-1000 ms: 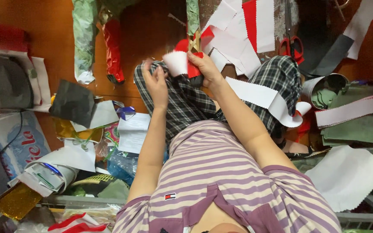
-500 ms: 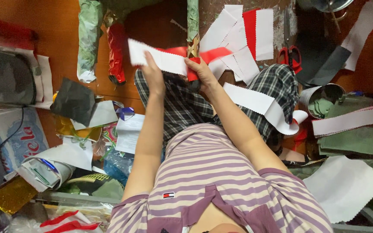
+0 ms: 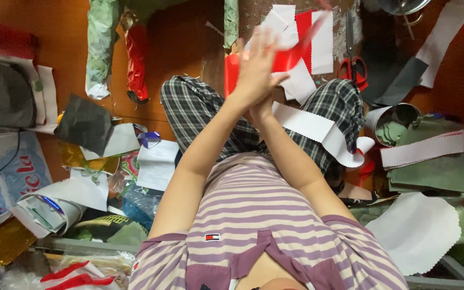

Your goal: The person is gluing colored paper strips onto a large structure to decorate it.

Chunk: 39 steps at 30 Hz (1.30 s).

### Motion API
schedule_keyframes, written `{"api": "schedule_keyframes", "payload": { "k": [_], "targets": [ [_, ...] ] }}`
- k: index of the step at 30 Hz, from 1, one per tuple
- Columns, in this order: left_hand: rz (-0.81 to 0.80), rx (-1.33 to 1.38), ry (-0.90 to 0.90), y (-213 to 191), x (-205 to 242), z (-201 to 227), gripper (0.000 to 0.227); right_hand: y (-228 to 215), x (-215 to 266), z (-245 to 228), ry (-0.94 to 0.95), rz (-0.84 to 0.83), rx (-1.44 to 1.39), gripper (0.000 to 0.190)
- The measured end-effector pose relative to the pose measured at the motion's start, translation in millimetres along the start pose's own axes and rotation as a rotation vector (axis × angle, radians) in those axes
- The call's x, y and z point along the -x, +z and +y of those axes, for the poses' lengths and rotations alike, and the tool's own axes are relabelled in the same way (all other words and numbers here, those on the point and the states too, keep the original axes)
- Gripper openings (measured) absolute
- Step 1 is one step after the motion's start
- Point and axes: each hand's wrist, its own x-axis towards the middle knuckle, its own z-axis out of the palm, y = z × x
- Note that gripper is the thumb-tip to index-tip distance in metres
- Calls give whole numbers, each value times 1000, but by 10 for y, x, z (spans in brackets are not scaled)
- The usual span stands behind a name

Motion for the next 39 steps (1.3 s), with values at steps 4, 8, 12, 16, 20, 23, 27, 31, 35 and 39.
{"api": "schedule_keyframes", "payload": {
  "k": [4, 8, 12, 16, 20, 23, 27, 31, 35, 39],
  "targets": [
    [187, 129, -295, 362, 601, -863, 80, 134, -139, -173, 176, 88, 50, 42],
    [-2, 1034, -777, 244, 752, -857, 51, 265, -136, -281, 343, 251, -182, 24],
    [75, 1050, -670, 340, 761, -945, 50, 102, -248, -167, 542, 289, -435, 9],
    [88, 828, -728, 345, 761, -894, 48, 24, -112, -260, 586, 201, -398, 15],
    [41, 802, -824, 154, 669, -731, 48, 174, 67, -640, 363, 108, 336, 34],
    [43, 728, -823, 357, 743, -822, 44, 476, -12, -774, -101, -43, 747, 31],
    [13, 580, -754, 430, 783, -876, 59, 812, -482, -803, 114, -231, 904, 34],
    [-226, 785, -838, 71, 706, -767, 71, 643, -688, -665, 526, -269, 587, 31],
    [-47, 1190, -494, 484, 966, -1055, 76, 579, -702, -556, 787, -222, 35, 22],
    [-81, 1125, -535, 123, 951, -864, 104, 527, -599, -427, 682, -210, -18, 21]
  ]
}}
